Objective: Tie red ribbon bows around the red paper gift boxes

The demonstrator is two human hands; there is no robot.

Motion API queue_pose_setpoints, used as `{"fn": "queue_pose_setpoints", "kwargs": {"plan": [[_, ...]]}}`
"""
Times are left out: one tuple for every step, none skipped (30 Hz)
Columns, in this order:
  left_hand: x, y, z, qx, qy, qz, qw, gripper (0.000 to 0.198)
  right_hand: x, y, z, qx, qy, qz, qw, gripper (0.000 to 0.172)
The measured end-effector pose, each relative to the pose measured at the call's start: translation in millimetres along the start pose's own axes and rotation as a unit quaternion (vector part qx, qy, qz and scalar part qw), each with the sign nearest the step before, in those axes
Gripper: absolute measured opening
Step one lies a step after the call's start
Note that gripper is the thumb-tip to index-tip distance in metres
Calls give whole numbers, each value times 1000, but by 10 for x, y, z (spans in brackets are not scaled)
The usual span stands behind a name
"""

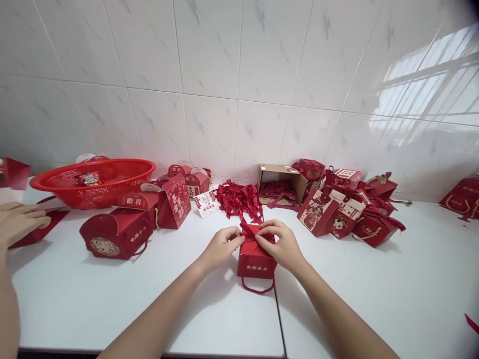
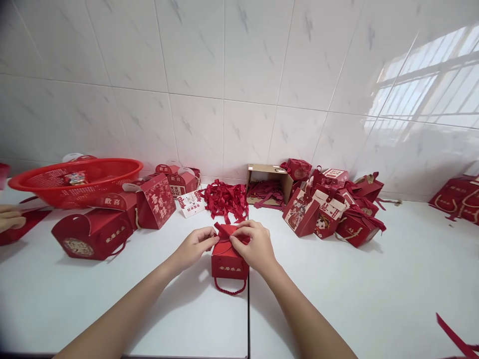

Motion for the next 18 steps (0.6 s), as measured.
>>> {"fn": "queue_pose_setpoints", "kwargs": {"plan": [[-6,6,-6,4,-2,1,1000,27,1,0,-9,-4,3,-2,1000,8],[-11,12,-11,6,-5,3,1000,27,2,1,-17,-6,4,-3,1000,8],[-15,18,-15,8,-7,4,1000,27,3,2,-23,-7,5,-2,1000,8],[-18,22,-17,8,-9,4,1000,27,3,2,-28,-7,6,-2,1000,8],[-20,25,-16,8,-11,5,1000,26,3,3,-31,-8,8,-2,1000,8],[-20,26,-13,7,-13,5,1000,26,2,3,-33,-8,10,-2,1000,8],[-19,27,-8,6,-15,5,1000,26,2,3,-33,-9,14,0,1000,8],[-17,27,-3,5,-16,5,1000,26,2,4,-33,-11,19,2,1000,8],[-13,27,2,2,-17,5,1000,26,2,5,-33,-12,23,5,1000,9],[-10,27,7,-1,-17,5,1000,26,2,5,-34,-12,26,7,1000,9],[-6,26,9,-5,-17,6,1000,26,3,6,-36,-12,27,9,1000,9],[-2,26,8,-10,-16,8,1000,25,5,6,-39,-12,29,9,999,9],[1,27,5,-15,-15,11,1000,25,7,6,-44,-11,30,9,999,9],[3,27,0,-20,-15,13,1000,24,9,5,-50,-11,31,10,999,10],[5,27,-7,-25,-14,16,999,23,11,3,-57,-9,33,10,999,10],[5,26,-14,-30,-14,17,999,22,13,-1,-65,-8,35,12,999,10],[4,24,-19,-35,-14,18,999,22,15,-7,-72,-6,36,12,999,10],[3,22,-23,-40,-13,18,999,22,17,-13,-79,-4,38,12,999,10]]}}
Point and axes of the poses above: each hand's wrist, its own x-axis towards the middle knuckle, its own y-axis out of the palm, z = x × y, the point moved 1 cm from there along x, towards the middle knuckle, and after that the axes turned 2 degrees about y, right-handed, at the moved point
